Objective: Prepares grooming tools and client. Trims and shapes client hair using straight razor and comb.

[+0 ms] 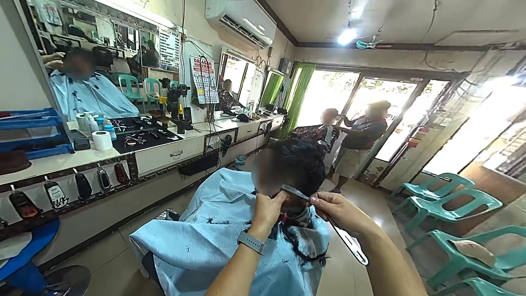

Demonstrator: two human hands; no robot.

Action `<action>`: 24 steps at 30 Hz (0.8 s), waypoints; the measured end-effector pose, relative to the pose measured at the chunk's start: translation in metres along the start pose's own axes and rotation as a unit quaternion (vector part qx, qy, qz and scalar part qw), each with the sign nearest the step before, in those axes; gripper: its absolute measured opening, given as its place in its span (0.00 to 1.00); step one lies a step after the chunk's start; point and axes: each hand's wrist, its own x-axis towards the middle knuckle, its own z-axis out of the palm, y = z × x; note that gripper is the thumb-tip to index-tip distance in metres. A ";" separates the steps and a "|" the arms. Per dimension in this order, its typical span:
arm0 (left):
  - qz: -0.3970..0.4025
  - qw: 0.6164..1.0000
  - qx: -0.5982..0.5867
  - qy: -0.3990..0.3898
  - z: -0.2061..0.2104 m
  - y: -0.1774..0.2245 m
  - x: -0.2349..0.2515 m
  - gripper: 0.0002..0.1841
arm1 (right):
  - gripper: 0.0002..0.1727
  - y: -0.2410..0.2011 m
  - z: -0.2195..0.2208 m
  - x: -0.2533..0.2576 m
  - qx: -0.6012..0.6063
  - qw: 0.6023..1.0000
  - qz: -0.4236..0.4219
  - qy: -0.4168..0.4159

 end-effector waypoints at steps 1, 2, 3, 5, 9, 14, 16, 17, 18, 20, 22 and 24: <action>-0.002 1.000 -0.001 -0.002 0.000 0.000 0.000 0.07 | 0.15 0.000 -0.001 0.000 0.005 1.000 -0.002 0.001; -0.004 1.000 0.000 -0.002 0.000 0.000 0.001 0.07 | 0.15 0.000 -0.001 0.000 0.007 1.000 -0.002 -0.001; -0.009 1.000 0.002 -0.002 0.000 -0.001 0.001 0.07 | 0.14 -0.002 -0.002 -0.002 0.004 1.000 -0.001 -0.005; -0.022 1.000 0.000 0.003 -0.001 0.001 -0.001 0.09 | 0.14 -0.013 -0.006 -0.009 -0.021 1.000 -0.017 -0.006; -0.026 0.976 -0.214 0.029 0.004 0.024 -0.035 0.17 | 0.15 -0.049 -0.029 -0.027 -0.030 0.991 -0.116 0.051; -0.097 0.909 -0.406 0.009 0.050 0.017 -0.074 0.17 | 0.15 -0.094 -0.028 -0.021 -0.142 0.981 -0.121 0.042; -0.150 0.892 -0.426 0.022 0.062 0.013 -0.065 0.17 | 0.16 -0.106 -0.023 -0.015 -0.217 0.972 -0.078 0.034; -0.170 0.887 -0.429 0.024 0.065 0.012 -0.059 0.19 | 0.16 -0.109 -0.021 -0.013 -0.243 0.968 -0.058 0.028; -0.184 0.882 -0.432 0.023 0.066 0.012 -0.053 0.22 | 0.16 -0.111 -0.020 -0.011 -0.261 0.964 -0.041 0.019; -0.207 0.870 -0.447 0.037 0.067 0.013 -0.043 0.25 | 0.15 -0.112 -0.017 -0.007 -0.282 0.959 -0.014 -0.006; -0.212 0.862 -0.457 0.054 0.068 0.013 -0.038 0.23 | 0.15 -0.111 -0.015 -0.003 -0.295 0.955 0.016 -0.032; -0.210 0.864 -0.451 0.073 0.069 0.010 -0.035 0.17 | 0.15 -0.108 -0.012 0.001 -0.314 0.947 0.049 -0.051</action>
